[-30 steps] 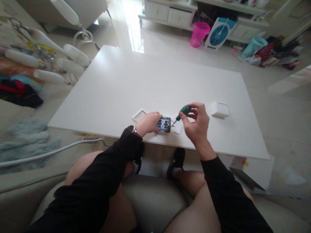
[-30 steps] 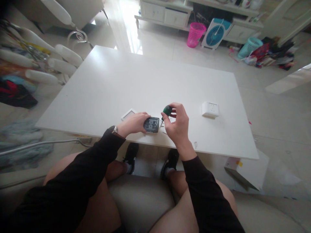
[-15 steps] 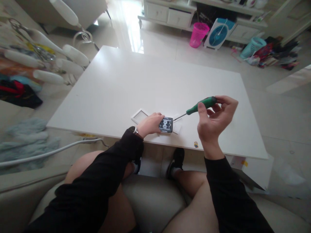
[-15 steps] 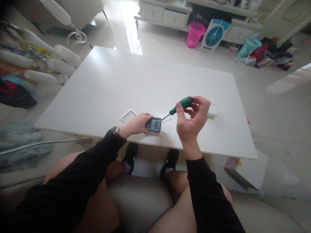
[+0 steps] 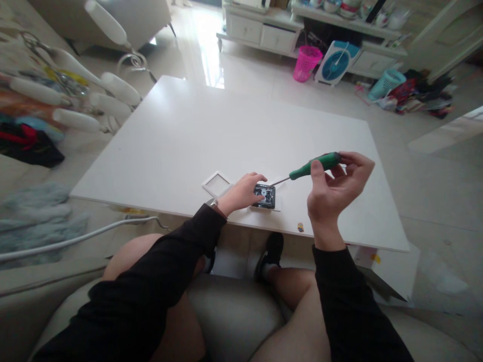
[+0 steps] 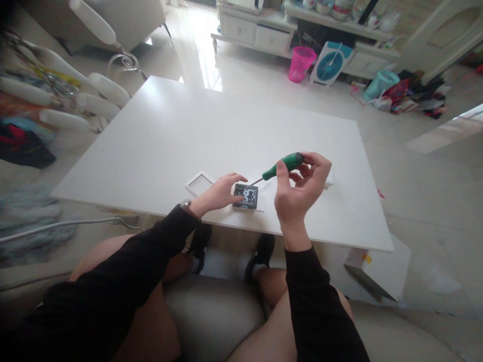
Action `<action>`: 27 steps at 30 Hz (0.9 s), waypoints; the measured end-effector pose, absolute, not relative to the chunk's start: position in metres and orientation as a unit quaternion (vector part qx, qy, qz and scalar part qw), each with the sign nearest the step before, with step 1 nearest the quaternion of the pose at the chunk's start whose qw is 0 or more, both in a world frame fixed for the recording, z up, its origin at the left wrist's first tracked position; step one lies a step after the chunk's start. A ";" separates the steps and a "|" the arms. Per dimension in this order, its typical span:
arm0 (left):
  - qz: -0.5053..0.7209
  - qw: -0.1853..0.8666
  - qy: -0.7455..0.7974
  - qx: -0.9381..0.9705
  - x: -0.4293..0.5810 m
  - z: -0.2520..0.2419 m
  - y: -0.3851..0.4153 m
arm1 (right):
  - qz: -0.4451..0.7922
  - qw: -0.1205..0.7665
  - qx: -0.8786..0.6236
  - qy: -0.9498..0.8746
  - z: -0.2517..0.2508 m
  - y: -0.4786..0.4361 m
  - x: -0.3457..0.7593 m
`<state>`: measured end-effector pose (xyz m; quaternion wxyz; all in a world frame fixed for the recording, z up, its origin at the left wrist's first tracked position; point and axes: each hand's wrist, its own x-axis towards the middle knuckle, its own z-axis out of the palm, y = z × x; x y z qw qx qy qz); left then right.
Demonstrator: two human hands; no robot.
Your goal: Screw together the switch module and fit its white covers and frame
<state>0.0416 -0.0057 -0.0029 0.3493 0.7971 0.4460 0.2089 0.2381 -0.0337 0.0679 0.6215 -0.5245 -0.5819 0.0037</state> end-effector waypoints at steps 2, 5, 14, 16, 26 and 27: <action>0.242 0.379 0.461 0.765 0.043 0.000 -0.007 | 0.008 0.618 -0.528 -0.582 0.068 -0.034 0.238; 0.268 0.418 0.471 0.729 0.047 0.002 -0.011 | 0.029 0.616 -0.529 -0.582 0.067 -0.034 0.238; 0.317 0.421 0.477 0.703 0.050 -0.003 -0.011 | 0.036 0.612 -0.524 -0.591 0.064 -0.033 0.235; 0.321 0.416 0.478 0.704 0.049 -0.004 -0.010 | 0.045 0.613 -0.525 -0.589 0.064 -0.033 0.235; 0.291 0.366 0.463 0.753 0.047 0.004 -0.014 | 0.054 0.612 -0.520 -0.593 0.066 -0.037 0.230; 0.290 0.366 0.463 0.754 0.047 0.004 -0.014 | 0.051 0.613 -0.518 -0.595 0.065 -0.037 0.230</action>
